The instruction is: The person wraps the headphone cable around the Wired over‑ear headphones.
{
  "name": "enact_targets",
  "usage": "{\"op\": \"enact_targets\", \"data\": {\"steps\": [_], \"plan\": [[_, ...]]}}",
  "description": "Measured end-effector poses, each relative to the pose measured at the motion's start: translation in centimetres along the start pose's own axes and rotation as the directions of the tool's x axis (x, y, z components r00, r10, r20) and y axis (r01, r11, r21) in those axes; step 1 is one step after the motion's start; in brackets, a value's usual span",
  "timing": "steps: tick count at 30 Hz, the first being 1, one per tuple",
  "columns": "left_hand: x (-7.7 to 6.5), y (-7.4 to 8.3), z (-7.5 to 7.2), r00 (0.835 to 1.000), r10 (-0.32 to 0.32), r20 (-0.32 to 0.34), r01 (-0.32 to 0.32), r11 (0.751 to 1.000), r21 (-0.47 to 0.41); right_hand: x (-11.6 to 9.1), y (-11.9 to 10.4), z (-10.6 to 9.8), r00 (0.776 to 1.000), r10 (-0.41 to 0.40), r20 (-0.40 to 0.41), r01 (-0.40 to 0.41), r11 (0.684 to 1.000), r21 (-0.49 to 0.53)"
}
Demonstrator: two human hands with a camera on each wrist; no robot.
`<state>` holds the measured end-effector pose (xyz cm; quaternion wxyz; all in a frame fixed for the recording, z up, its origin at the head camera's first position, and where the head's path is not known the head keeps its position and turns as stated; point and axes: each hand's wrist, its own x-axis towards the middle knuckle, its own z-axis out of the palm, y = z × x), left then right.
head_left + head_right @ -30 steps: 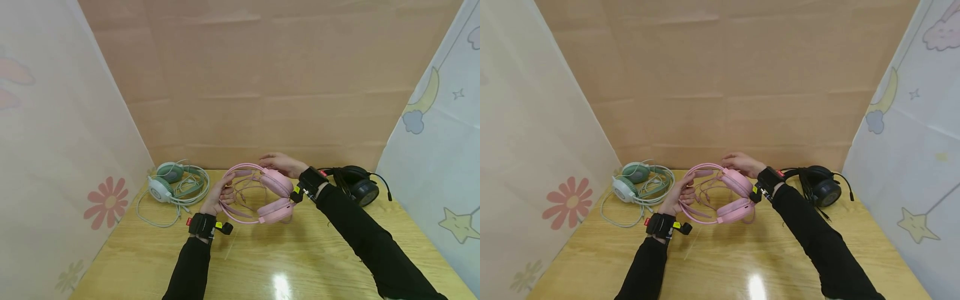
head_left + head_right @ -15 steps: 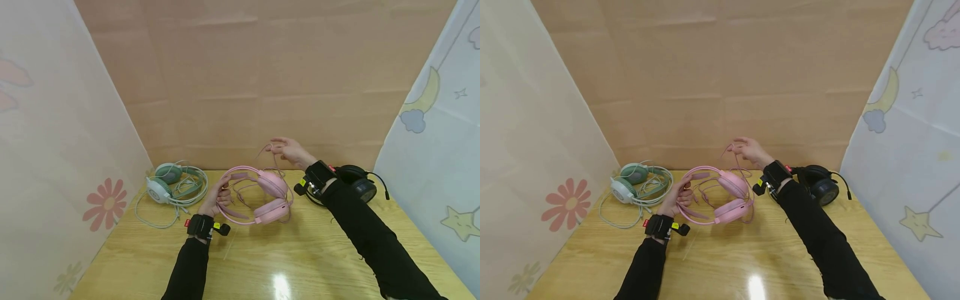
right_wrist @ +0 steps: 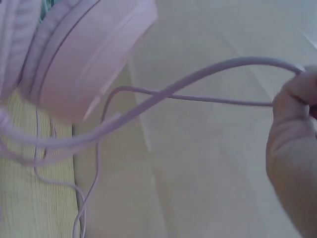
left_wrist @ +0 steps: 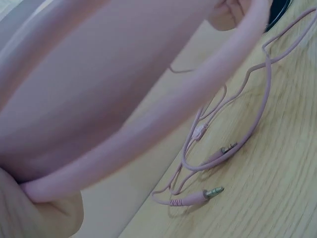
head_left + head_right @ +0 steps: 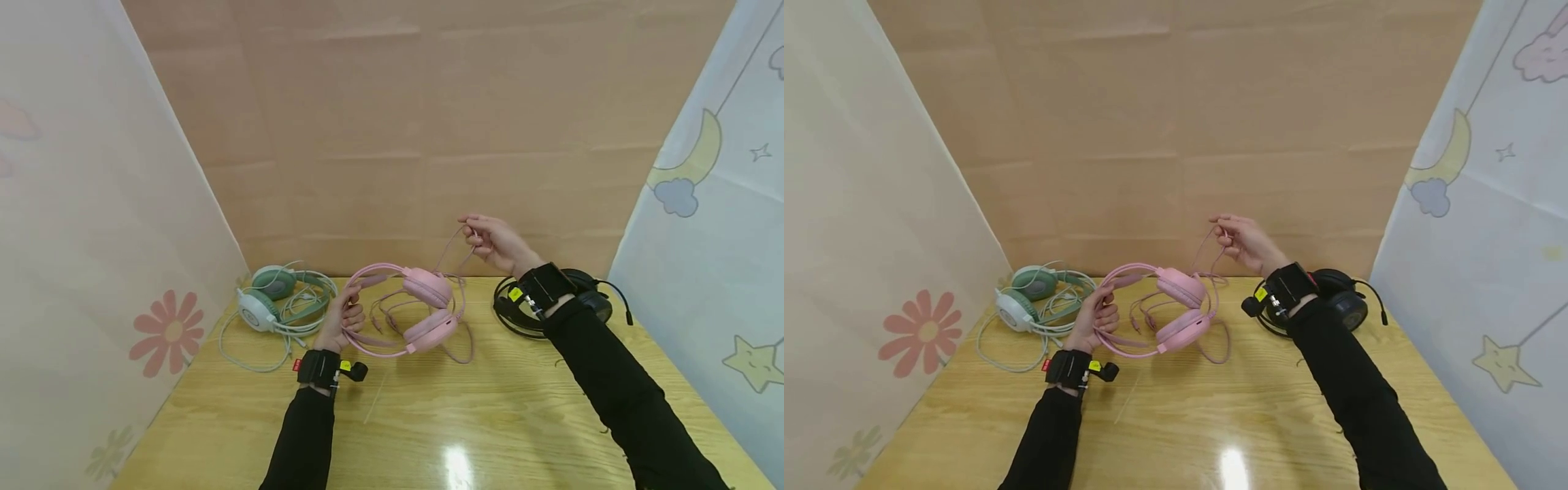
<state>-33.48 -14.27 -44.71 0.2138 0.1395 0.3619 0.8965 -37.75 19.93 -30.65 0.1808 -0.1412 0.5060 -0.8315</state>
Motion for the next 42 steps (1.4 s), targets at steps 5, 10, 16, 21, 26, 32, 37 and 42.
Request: {"op": "enact_targets", "data": {"steps": [5, 10, 16, 21, 26, 32, 37, 42], "plan": [[0.0, 0.1, 0.1, 0.996, -0.031, 0.083, 0.031, 1.000, 0.003, 0.9, 0.8, 2.2, 0.983, 0.013, 0.181, -0.004, 0.999, -0.052], [0.0, 0.0, 0.2, 0.981, -0.057, 0.184, 0.060, 0.998, -0.013, 2.2, 2.7, 3.6, 0.987, 0.089, 0.132, -0.051, 0.962, -0.267], [-0.2, -0.1, 0.3, 0.972, -0.052, 0.228, 0.068, 0.996, -0.064, 3.0, 4.8, 2.9, 0.982, 0.185, -0.029, -0.169, 0.809, -0.563], [-0.3, -0.3, 1.0, 0.978, -0.063, 0.196, 0.060, 0.998, 0.022, 2.7, 5.5, 2.7, 0.975, 0.220, -0.038, -0.152, 0.532, -0.833], [-0.1, -0.2, 1.5, 0.988, -0.076, 0.137, 0.069, 0.996, 0.055, 2.8, 5.2, 2.9, 0.980, 0.193, -0.048, -0.132, 0.451, -0.883], [0.0, -0.2, 1.1, 0.987, -0.064, 0.146, 0.056, 0.996, 0.062, 3.0, 5.2, 1.8, 0.981, 0.194, 0.007, -0.113, 0.599, -0.793], [-0.2, -0.3, 0.8, 0.985, -0.032, 0.170, 0.030, 0.999, 0.012, 2.5, 5.4, 1.0, 0.977, 0.206, 0.060, -0.079, 0.606, -0.791], [-0.4, 0.0, 0.7, 0.984, 0.007, 0.175, -0.003, 1.000, -0.021, 2.0, 4.9, 0.7, 0.991, 0.128, 0.043, -0.036, 0.554, -0.831]]}}
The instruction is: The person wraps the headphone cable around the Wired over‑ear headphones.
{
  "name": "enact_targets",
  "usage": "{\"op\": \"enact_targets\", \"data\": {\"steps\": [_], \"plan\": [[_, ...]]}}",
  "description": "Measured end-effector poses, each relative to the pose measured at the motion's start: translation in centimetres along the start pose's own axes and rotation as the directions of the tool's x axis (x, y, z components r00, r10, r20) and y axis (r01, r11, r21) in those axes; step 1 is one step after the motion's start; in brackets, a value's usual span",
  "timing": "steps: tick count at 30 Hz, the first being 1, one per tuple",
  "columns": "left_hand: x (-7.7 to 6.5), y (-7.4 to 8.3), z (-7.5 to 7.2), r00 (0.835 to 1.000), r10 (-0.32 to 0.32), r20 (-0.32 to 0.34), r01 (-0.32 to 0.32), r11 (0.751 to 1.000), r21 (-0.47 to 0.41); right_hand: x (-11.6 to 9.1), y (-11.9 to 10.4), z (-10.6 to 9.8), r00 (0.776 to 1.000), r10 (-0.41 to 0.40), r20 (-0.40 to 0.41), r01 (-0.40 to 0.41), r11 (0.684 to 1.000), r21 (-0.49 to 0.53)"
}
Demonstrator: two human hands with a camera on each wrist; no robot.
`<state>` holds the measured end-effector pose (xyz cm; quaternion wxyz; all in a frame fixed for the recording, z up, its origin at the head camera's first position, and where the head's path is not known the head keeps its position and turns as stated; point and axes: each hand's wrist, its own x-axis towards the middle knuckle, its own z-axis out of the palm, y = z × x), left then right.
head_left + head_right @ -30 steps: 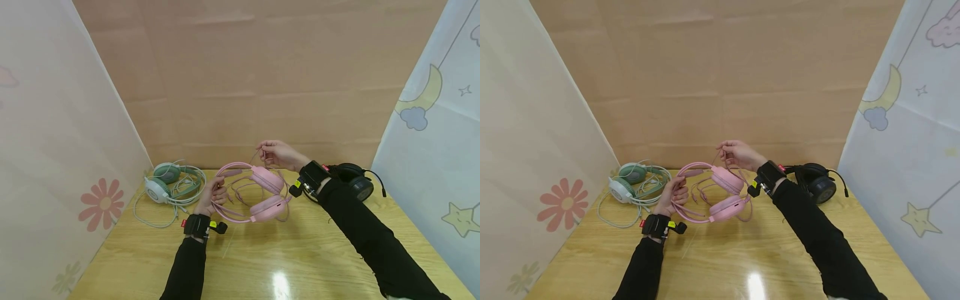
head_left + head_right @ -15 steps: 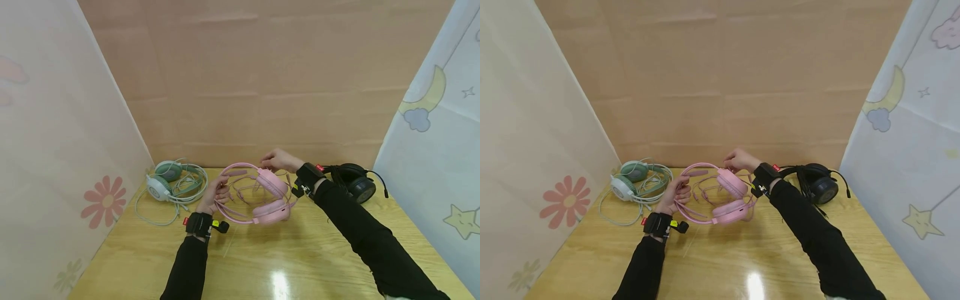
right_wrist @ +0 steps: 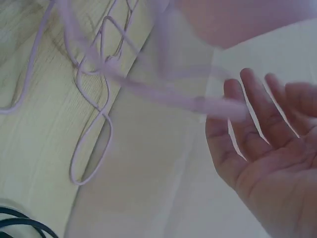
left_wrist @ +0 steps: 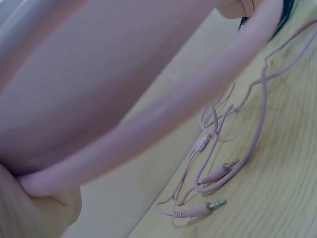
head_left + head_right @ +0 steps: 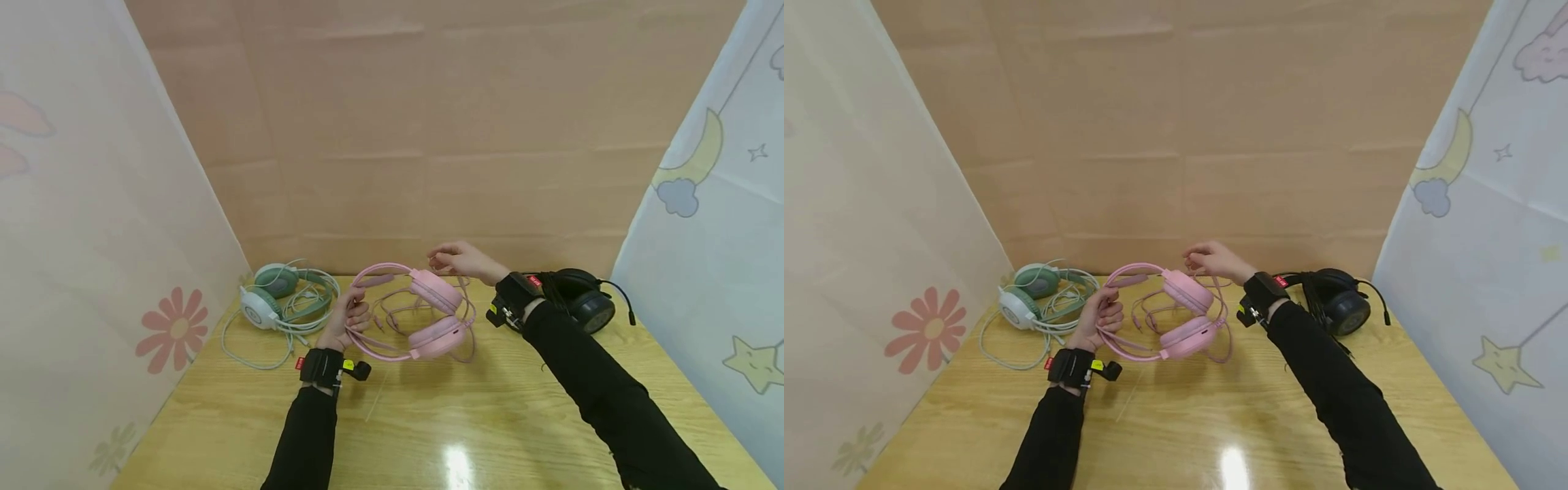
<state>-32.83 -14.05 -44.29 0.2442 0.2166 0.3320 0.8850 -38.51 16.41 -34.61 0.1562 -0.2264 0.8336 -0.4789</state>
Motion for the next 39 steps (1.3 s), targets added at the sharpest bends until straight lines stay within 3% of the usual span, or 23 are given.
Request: {"op": "enact_targets", "data": {"steps": [3, 6, 8, 11, 16, 19, 22, 23, 26, 29, 34, 36, 39], "plan": [[-0.1, 0.3, -0.1, 1.000, 0.025, 0.018, -0.024, 0.999, -0.049, -0.1, 0.8, -0.4, 0.999, -0.004, -0.046, 0.007, 0.998, 0.061], [-0.1, 0.6, -0.3, 0.998, 0.046, 0.039, -0.041, 0.993, -0.114, -0.4, 2.8, -0.5, 0.996, 0.008, -0.089, 0.013, 0.971, 0.240], [-0.2, 0.7, -0.3, 0.997, 0.060, 0.052, -0.052, 0.988, -0.142, -0.8, 4.4, -0.2, 0.994, 0.012, -0.111, 0.032, 0.923, 0.385], [-0.2, 0.7, -0.4, 0.994, 0.079, 0.072, -0.066, 0.984, -0.166, -1.4, 6.3, 0.8, 0.990, -0.007, -0.138, 0.083, 0.825, 0.558], [-0.1, 0.8, -0.4, 0.992, 0.094, 0.090, -0.077, 0.981, -0.176, -2.3, 7.7, 2.8, 0.983, -0.031, -0.180, 0.148, 0.718, 0.680], [0.0, 0.8, -0.3, 0.991, 0.090, 0.095, -0.074, 0.984, -0.164, -2.4, 7.8, 3.6, 0.985, -0.014, -0.174, 0.140, 0.658, 0.740], [0.1, 0.8, -0.2, 0.993, 0.069, 0.094, -0.057, 0.990, -0.129, -2.4, 7.6, 3.8, 0.994, -0.001, -0.106, 0.083, 0.635, 0.768], [0.1, 0.8, -0.1, 0.994, 0.060, 0.093, -0.049, 0.992, -0.114, -2.4, 7.5, 3.8, 0.997, 0.004, -0.073, 0.053, 0.638, 0.768], [0.2, 0.7, 0.2, 0.996, 0.034, 0.081, -0.030, 0.998, -0.052, -2.1, 7.1, 3.2, 0.999, 0.028, 0.033, -0.043, 0.692, 0.720], [0.3, 0.6, 0.6, 0.999, 0.011, 0.046, -0.011, 1.000, 0.002, -1.7, 6.3, 2.2, 0.991, 0.091, 0.095, -0.131, 0.778, 0.615], [0.6, 0.1, 0.9, 0.999, -0.031, -0.038, 0.033, 0.998, 0.056, -0.9, 4.5, 0.4, 0.974, 0.163, 0.159, -0.205, 0.931, 0.301], [0.6, 0.0, 0.9, 0.998, -0.044, -0.055, 0.048, 0.996, 0.077, -0.5, 3.7, 0.0, 0.965, 0.174, 0.193, -0.206, 0.966, 0.155], [0.6, -0.1, 1.0, 0.995, -0.069, -0.070, 0.075, 0.993, 0.093, 0.0, 2.4, -0.1, 0.955, 0.189, 0.227, -0.190, 0.982, -0.018]]}}
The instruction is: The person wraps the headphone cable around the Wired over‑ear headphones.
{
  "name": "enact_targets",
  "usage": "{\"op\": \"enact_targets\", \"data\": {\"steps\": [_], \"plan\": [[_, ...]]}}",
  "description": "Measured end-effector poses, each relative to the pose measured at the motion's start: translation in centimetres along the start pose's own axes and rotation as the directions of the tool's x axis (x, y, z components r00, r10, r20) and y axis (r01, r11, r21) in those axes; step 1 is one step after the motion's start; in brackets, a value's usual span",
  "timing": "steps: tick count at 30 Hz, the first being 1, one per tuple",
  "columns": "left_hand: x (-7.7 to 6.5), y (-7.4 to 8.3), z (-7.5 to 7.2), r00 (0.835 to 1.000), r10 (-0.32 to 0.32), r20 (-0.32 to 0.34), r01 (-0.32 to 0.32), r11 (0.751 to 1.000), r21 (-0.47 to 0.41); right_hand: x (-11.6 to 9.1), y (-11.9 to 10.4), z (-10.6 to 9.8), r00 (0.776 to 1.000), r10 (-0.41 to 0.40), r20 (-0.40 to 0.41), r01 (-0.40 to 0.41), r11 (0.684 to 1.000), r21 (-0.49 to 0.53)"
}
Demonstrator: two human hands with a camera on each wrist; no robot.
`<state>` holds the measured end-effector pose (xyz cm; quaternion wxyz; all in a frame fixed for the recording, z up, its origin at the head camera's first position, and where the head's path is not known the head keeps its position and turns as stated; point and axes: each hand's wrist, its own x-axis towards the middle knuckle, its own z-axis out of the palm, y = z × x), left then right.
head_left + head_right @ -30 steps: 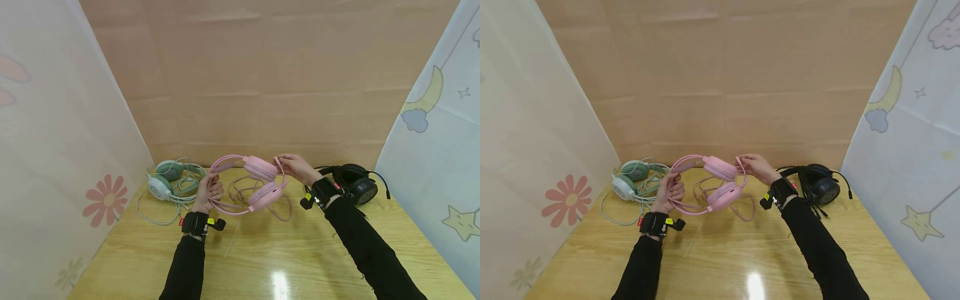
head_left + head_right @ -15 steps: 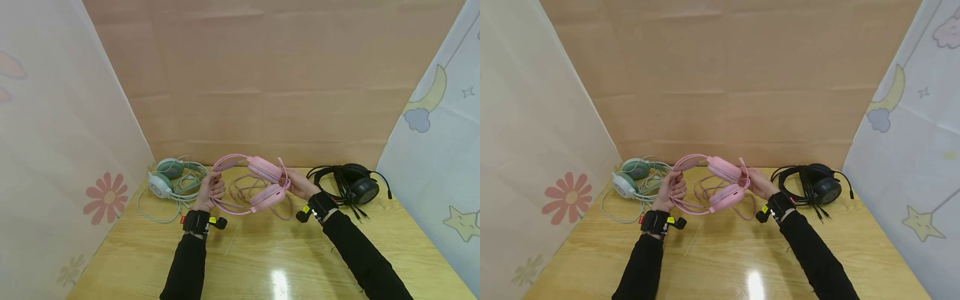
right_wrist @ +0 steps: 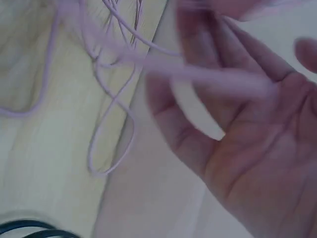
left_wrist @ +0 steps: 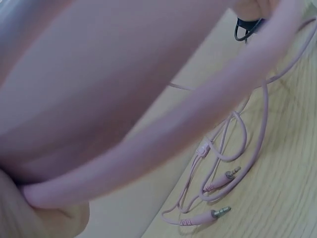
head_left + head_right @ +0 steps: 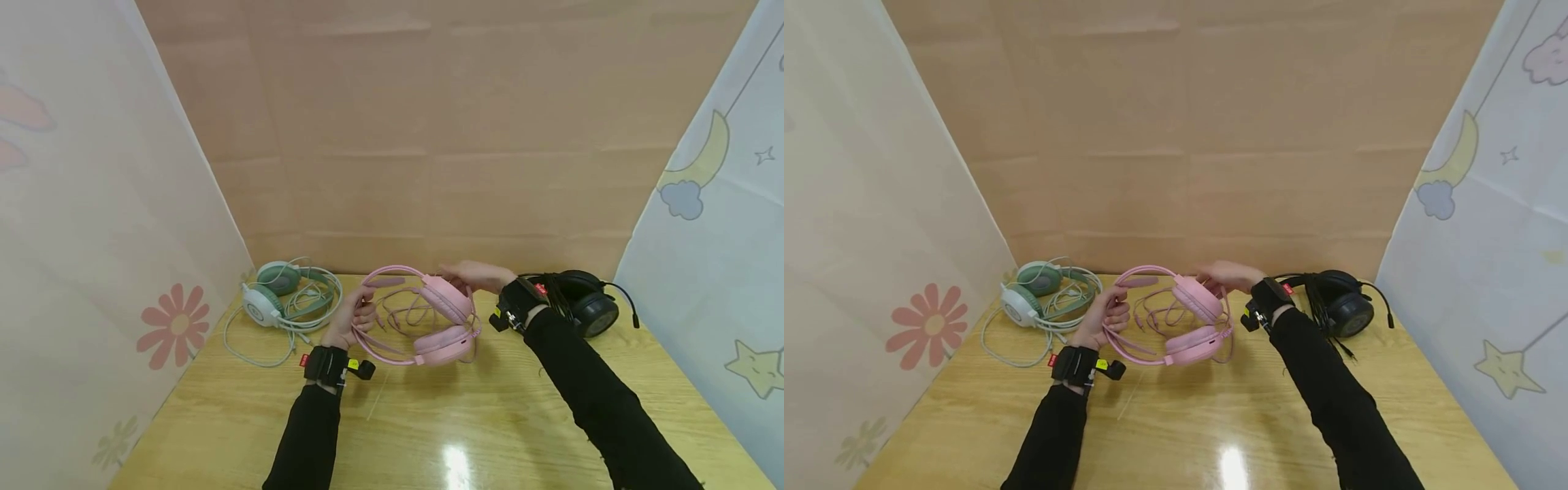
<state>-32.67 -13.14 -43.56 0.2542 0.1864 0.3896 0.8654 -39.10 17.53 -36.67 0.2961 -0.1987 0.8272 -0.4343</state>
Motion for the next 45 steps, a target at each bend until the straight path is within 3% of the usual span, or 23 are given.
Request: {"op": "enact_targets", "data": {"steps": [5, 9, 14, 19, 22, 30, 34, 38, 45], "plan": [[0.0, -0.1, 0.2, 1.000, -0.017, -0.020, 0.017, 0.999, 0.033, 0.6, -2.1, 1.1, 1.000, -0.006, -0.005, 0.005, 0.986, -0.165], [0.0, -0.1, 0.4, 1.000, -0.018, -0.013, 0.019, 0.998, 0.059, 1.0, -3.0, 1.6, 1.000, -0.001, 0.016, 0.005, 0.980, -0.199], [-0.1, -0.2, 0.4, 1.000, -0.017, 0.003, 0.017, 0.999, 0.042, 1.4, -2.9, 1.8, 1.000, 0.008, -0.006, -0.008, 0.996, -0.086], [-0.1, -0.3, 0.4, 1.000, -0.012, 0.009, 0.011, 0.999, 0.030, 1.2, -2.7, 1.8, 0.985, -0.069, 0.158, 0.058, 0.996, 0.072], [-0.1, -0.3, 0.5, 1.000, 0.011, 0.009, -0.011, 1.000, 0.025, 1.1, -2.7, 1.6, 0.972, -0.101, 0.211, 0.084, 0.992, 0.089], [0.1, -0.3, 0.3, 0.993, 0.113, 0.044, -0.115, 0.992, 0.047, 0.8, -3.1, 1.8, 0.973, -0.131, 0.190, 0.114, 0.989, 0.098], [0.0, -0.2, 0.2, 0.986, 0.152, 0.073, -0.158, 0.983, 0.093, 0.7, -3.3, 2.0, 0.989, -0.042, 0.143, 0.033, 0.997, 0.066], [0.0, -0.2, 0.2, 0.983, 0.165, 0.075, -0.174, 0.975, 0.136, 0.9, -3.0, 2.1, 0.992, 0.053, 0.118, -0.056, 0.998, 0.023], [0.1, -0.2, 0.1, 0.983, 0.159, 0.096, -0.173, 0.971, 0.164, 1.5, -2.9, 2.6, 0.989, 0.011, 0.144, -0.029, 0.992, 0.126]]}}
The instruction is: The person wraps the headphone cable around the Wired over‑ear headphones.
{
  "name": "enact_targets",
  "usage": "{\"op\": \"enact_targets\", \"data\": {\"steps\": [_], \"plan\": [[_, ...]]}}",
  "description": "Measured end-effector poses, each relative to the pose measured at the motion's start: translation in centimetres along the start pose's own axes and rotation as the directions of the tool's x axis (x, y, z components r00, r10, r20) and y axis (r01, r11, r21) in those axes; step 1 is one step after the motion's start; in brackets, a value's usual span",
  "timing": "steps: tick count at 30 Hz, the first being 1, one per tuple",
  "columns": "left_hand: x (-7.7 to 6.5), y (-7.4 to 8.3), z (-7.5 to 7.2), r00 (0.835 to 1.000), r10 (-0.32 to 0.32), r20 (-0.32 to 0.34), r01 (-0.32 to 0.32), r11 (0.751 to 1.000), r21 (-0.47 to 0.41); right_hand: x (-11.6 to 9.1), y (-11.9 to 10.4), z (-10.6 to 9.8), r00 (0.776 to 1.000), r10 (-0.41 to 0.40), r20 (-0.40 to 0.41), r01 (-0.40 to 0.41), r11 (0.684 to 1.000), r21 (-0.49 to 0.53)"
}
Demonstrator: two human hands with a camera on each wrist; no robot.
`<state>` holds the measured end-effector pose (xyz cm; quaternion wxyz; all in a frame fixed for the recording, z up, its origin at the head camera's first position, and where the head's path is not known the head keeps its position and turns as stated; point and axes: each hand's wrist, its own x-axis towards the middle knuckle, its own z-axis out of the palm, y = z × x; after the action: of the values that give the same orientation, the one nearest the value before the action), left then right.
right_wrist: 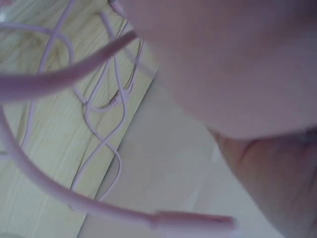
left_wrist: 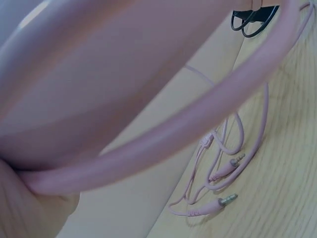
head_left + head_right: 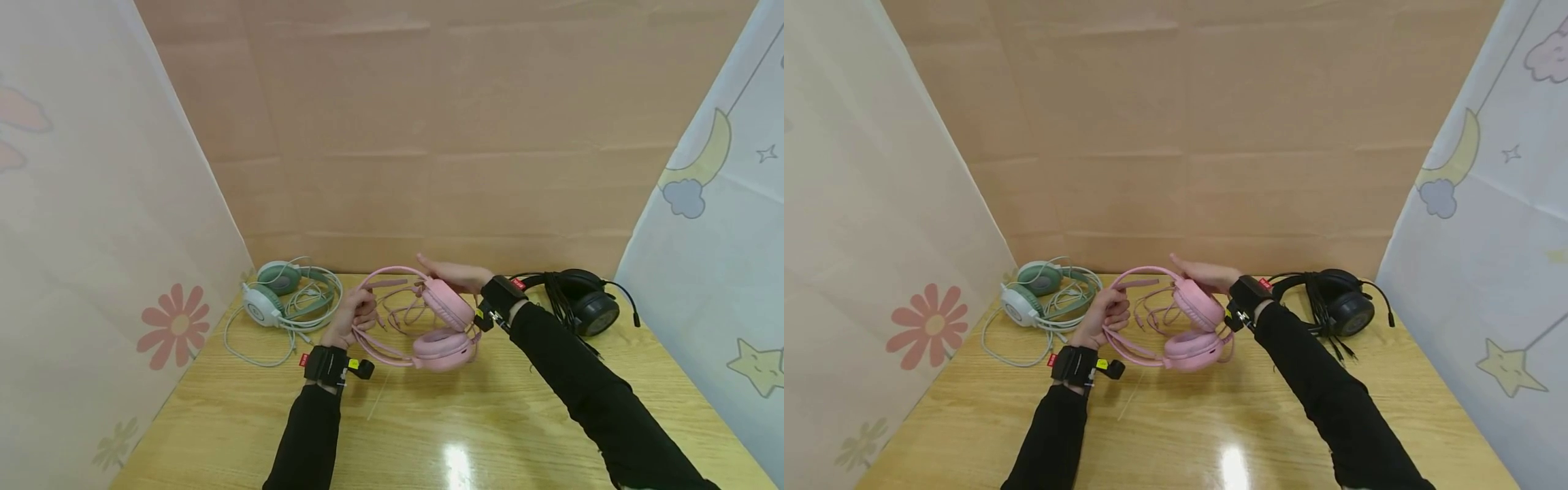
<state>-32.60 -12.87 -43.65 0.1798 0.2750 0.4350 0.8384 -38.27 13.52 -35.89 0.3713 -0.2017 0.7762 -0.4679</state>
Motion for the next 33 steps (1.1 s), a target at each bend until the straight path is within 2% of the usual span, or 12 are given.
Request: {"op": "enact_targets", "data": {"steps": [5, 8, 12, 15, 19, 23, 26, 28, 31, 33], "plan": [[0.0, -0.1, 0.1, 0.999, -0.022, -0.036, 0.023, 1.000, 0.021, -0.4, -0.9, 0.4, 0.994, -0.075, 0.084, 0.074, 0.997, 0.010], [0.0, -0.2, 0.1, 0.998, -0.029, -0.061, 0.030, 0.999, 0.017, -0.6, -1.4, 0.4, 0.992, -0.108, 0.071, 0.109, 0.994, -0.014], [0.1, -0.3, 0.2, 0.994, -0.055, -0.099, 0.059, 0.998, 0.038, -0.9, -1.5, 0.0, 0.986, -0.165, -0.032, 0.166, 0.986, 0.008], [0.1, -0.4, 0.3, 0.989, -0.072, -0.131, 0.085, 0.992, 0.098, -1.2, -1.5, -0.2, 0.968, -0.216, -0.130, 0.219, 0.976, 0.012], [0.1, -0.5, 0.3, 0.985, -0.057, -0.166, 0.079, 0.988, 0.133, -1.3, -1.3, 0.1, 0.935, -0.233, -0.267, 0.240, 0.971, -0.007], [0.0, -0.4, 0.2, 0.982, -0.037, -0.185, 0.058, 0.993, 0.106, -1.0, -1.4, 0.5, 0.889, -0.214, -0.405, 0.268, 0.960, 0.082], [-0.1, -0.3, 0.2, 0.976, -0.040, -0.216, 0.061, 0.994, 0.091, -0.9, -1.5, 0.6, 0.855, -0.205, -0.476, 0.321, 0.931, 0.176], [-0.1, -0.3, 0.2, 0.967, -0.041, -0.253, 0.067, 0.993, 0.095, -1.0, -1.7, 0.6, 0.843, -0.204, -0.497, 0.355, 0.906, 0.231], [0.0, -0.4, 0.2, 0.948, -0.050, -0.315, 0.084, 0.992, 0.095, -1.4, -2.3, 0.6, 0.828, -0.235, -0.510, 0.432, 0.846, 0.312], [0.1, -0.5, 0.3, 0.933, -0.054, -0.356, 0.095, 0.991, 0.099, -1.7, -3.0, 0.6, 0.808, -0.271, -0.523, 0.491, 0.800, 0.344]]}}
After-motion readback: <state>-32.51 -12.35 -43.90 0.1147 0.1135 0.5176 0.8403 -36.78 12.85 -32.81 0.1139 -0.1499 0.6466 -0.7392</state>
